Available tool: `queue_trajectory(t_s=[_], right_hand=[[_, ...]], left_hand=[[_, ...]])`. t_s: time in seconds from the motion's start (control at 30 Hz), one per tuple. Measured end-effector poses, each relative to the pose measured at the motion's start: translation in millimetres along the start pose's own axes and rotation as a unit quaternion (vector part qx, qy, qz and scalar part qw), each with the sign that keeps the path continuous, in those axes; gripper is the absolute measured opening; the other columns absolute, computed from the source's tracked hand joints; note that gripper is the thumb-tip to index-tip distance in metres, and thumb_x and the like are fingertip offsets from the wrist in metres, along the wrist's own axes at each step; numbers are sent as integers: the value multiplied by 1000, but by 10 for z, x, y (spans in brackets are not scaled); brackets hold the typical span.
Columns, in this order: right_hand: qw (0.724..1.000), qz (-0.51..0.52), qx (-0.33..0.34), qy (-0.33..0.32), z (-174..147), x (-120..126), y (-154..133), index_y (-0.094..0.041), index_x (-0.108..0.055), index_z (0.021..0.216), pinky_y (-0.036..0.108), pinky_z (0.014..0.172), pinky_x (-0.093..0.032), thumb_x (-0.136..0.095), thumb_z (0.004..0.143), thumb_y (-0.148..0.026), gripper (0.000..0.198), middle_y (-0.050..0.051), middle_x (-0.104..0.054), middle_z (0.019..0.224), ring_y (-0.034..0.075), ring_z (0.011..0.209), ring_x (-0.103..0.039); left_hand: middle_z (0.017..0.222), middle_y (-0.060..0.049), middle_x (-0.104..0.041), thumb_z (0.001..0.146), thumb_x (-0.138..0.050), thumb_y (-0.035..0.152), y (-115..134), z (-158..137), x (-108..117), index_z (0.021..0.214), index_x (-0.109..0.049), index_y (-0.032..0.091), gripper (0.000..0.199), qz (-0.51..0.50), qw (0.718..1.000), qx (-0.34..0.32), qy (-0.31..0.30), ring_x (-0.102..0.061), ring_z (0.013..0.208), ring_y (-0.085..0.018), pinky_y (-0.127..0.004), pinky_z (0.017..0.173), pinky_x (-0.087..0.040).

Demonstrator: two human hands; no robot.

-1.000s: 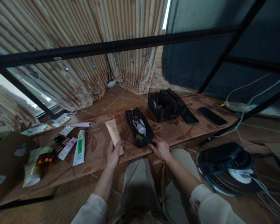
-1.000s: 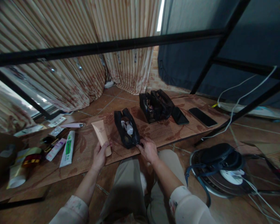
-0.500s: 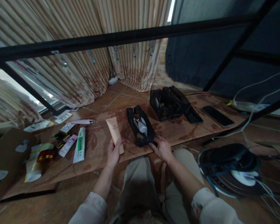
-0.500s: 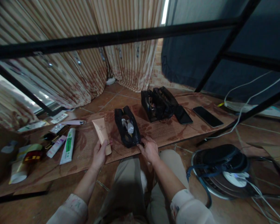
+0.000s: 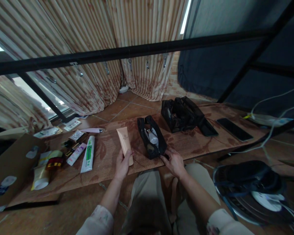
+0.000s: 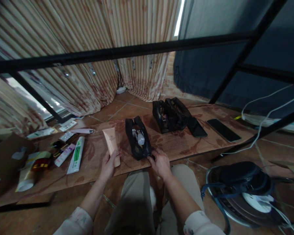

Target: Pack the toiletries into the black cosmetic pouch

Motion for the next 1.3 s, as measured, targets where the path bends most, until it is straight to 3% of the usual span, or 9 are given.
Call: queue_trajectory(t_s=[0.7,1.3], right_hand=[[998,4,41,50,-15,-94,73,-22,-63,82,31,76,-41,-50,91,-38,23,6,-62,89,21,88,-58],[998,-9,31,49,-9,-71,45,-21,-61,79,30,75,-41,-52,90,-38,22,5,-61,84,21,84,-57]], left_hand=[[90,-9,-71,77,-60,58,18,-21,44,101,-63,14,50,7,1000,22,6,-68,83,-21,-29,70,-51],[81,-7,-72,71,-67,51,-22,8,59,92,-67,12,44,-76,997,27,11,-68,76,-20,-29,72,-51]])
Point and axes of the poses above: each hand's wrist, its own z-axis towards the middle knuckle, its own x-axis out of the back of the hand, y = z × x, the point moved 2 cm from there along z, towards the middle knuckle
